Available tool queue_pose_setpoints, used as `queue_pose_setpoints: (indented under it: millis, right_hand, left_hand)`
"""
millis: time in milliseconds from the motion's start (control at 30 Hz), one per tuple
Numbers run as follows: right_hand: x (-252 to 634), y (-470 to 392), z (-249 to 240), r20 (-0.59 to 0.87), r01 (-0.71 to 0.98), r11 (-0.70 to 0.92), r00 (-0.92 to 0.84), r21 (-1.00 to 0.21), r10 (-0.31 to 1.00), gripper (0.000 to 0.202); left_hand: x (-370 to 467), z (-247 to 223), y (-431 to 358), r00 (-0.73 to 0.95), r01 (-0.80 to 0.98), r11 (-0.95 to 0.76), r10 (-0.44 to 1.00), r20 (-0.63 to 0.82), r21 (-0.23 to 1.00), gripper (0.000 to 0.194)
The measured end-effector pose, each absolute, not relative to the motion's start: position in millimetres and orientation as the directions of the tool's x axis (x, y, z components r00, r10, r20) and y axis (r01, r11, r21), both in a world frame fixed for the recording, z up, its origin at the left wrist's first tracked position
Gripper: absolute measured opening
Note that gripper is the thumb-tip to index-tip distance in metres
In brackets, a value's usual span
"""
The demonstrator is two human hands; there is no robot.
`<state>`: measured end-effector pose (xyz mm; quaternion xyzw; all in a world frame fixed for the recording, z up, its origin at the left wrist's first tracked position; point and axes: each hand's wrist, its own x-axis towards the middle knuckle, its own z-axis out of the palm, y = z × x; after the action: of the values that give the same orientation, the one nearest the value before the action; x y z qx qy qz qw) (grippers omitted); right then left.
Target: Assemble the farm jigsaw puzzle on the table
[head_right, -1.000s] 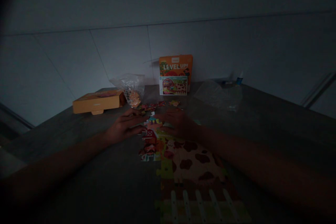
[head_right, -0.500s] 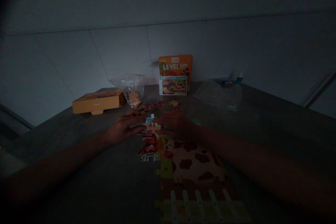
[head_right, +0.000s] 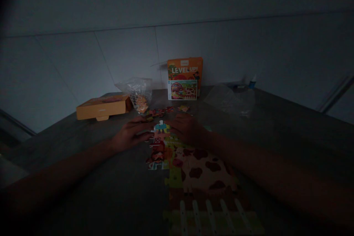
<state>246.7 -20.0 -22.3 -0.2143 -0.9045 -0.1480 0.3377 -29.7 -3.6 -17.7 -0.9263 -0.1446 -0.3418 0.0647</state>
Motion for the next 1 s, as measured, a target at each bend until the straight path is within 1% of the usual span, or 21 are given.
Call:
queue_pose_setpoints:
  millis: [133, 367, 467, 633, 733, 933, 1000]
  right_hand:
    - [247.2, -17.9, -23.2, 0.677, 0.486, 0.867, -0.676, 0.109, 0.293, 0.029]
    - [247.8, -19.0, -21.9, 0.657, 0.512, 0.856, -0.67, 0.07, 0.347, 0.028]
    - [248.1, -20.0, -20.5, 0.66, 0.512, 0.855, -0.672, 0.084, 0.337, 0.028]
    - [248.1, -19.9, -19.7, 0.662, 0.516, 0.844, -0.685, 0.147, 0.303, 0.028]
    - [247.4, -20.4, -19.6, 0.674, 0.519, 0.843, -0.674, 0.14, 0.303, 0.027]
    - [245.6, -24.7, -16.8, 0.653, 0.508, 0.848, -0.695, 0.151, 0.3, 0.026]
    - [245.3, -25.4, -16.1, 0.647, 0.503, 0.853, -0.698, 0.14, 0.306, 0.025]
  left_hand:
    - [-29.4, -17.1, -3.7, 0.719, 0.297, -0.955, 0.217, 0.661, -0.009, 0.032]
    - [-29.9, -16.6, -4.8, 0.722, 0.296, -0.955, 0.23, 0.653, 0.009, 0.03]
    - [-30.2, -16.3, -5.2, 0.72, 0.303, -0.953, 0.231, 0.654, 0.003, 0.03]
    - [-31.5, -18.0, -4.2, 0.721, 0.306, -0.952, 0.229, 0.654, -0.004, 0.033]
    - [-31.2, -17.6, -4.5, 0.706, 0.318, -0.948, 0.235, 0.667, -0.003, 0.034]
    - [-28.7, -15.8, -4.5, 0.71, 0.372, -0.921, 0.363, 0.604, 0.116, 0.022]
    - [-28.5, -17.0, -3.1, 0.717, 0.376, -0.918, 0.372, 0.59, 0.122, 0.02]
